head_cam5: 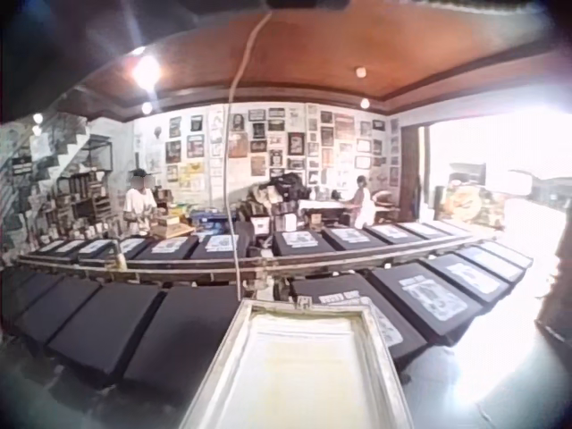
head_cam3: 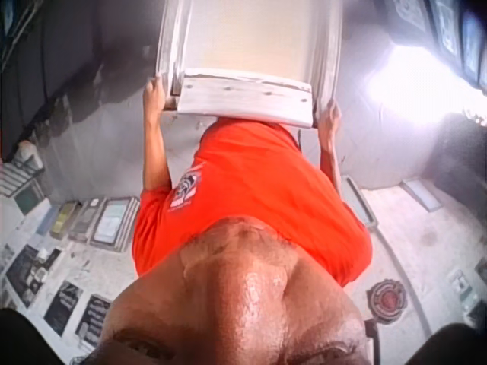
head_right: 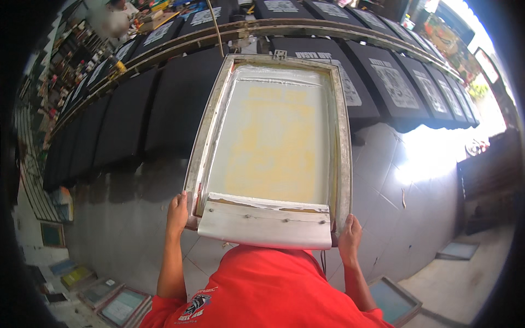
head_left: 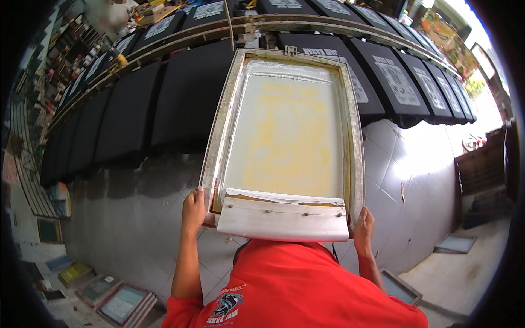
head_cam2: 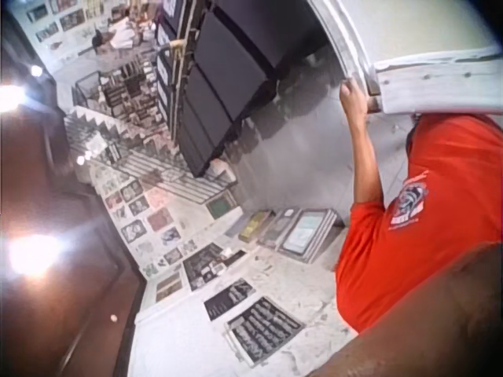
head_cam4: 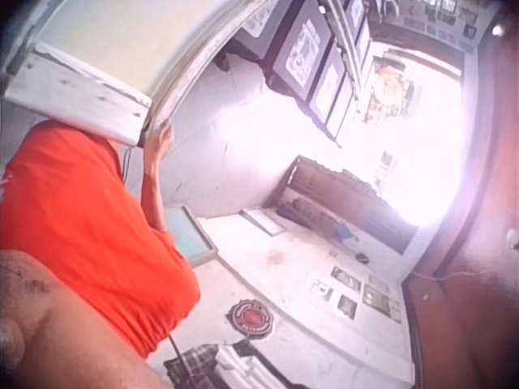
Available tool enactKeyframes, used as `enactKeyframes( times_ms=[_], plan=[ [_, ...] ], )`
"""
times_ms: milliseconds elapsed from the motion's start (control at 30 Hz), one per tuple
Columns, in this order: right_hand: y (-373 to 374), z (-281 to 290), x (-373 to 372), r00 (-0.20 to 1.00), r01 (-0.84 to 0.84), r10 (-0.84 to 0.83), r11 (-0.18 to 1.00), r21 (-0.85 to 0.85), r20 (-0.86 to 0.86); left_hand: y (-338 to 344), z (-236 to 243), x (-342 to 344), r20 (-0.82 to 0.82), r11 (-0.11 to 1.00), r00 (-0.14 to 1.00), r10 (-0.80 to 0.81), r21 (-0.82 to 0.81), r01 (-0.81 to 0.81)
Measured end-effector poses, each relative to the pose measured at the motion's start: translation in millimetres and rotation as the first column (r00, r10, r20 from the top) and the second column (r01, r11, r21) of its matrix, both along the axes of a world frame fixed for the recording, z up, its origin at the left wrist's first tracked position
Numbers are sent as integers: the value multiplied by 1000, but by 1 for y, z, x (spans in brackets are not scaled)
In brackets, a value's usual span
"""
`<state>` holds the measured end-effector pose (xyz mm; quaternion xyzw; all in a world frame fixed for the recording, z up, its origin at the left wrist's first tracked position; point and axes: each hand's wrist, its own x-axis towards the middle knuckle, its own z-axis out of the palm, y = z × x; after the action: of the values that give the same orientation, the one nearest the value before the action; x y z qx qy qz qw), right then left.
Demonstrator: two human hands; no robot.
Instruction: The person performs screen printing on black t-shirts using a squeegee to pull ink across a screen frame. They repeatedly align the screen, apply ink, and pull the squeegee to transfer the design onto each shirt.
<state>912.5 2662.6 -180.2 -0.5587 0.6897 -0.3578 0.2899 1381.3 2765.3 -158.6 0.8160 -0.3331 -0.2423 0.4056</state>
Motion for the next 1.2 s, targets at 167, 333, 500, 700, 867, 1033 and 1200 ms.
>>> enactKeyframes(
  times_ms=[167, 333, 500, 700, 867, 1033, 1200],
  plan=[
    [46, -9, 9, 993, 91, -90, 996, -11, 81, -4, -30, 23, 22, 994, 994, -107, -14, 107],
    [77, -12, 11, 986, 164, -164, 986, -30, 24, -9, -23, 18, 31, 989, 989, -147, 25, 147],
    [93, -10, 18, 983, 185, -185, 982, -35, 0, 0, -36, 30, 6, 985, 985, -173, 9, 173],
    [128, -15, 38, 977, 209, -206, 975, -70, 49, 17, -30, 59, 0, 977, 977, -215, -11, 215],
    [191, -9, 118, 967, 255, -251, 962, -97, 50, 52, -39, 130, 35, 957, 957, -288, -26, 289],
    [244, 2, 194, 951, 303, -300, 953, -30, 78, 110, -26, 201, 20, 961, 960, -278, 1, 278],
    [252, 17, 264, 973, 220, -221, 975, 17, 71, 166, -42, 280, 6, 985, 986, -167, -39, 167]
  ],
)
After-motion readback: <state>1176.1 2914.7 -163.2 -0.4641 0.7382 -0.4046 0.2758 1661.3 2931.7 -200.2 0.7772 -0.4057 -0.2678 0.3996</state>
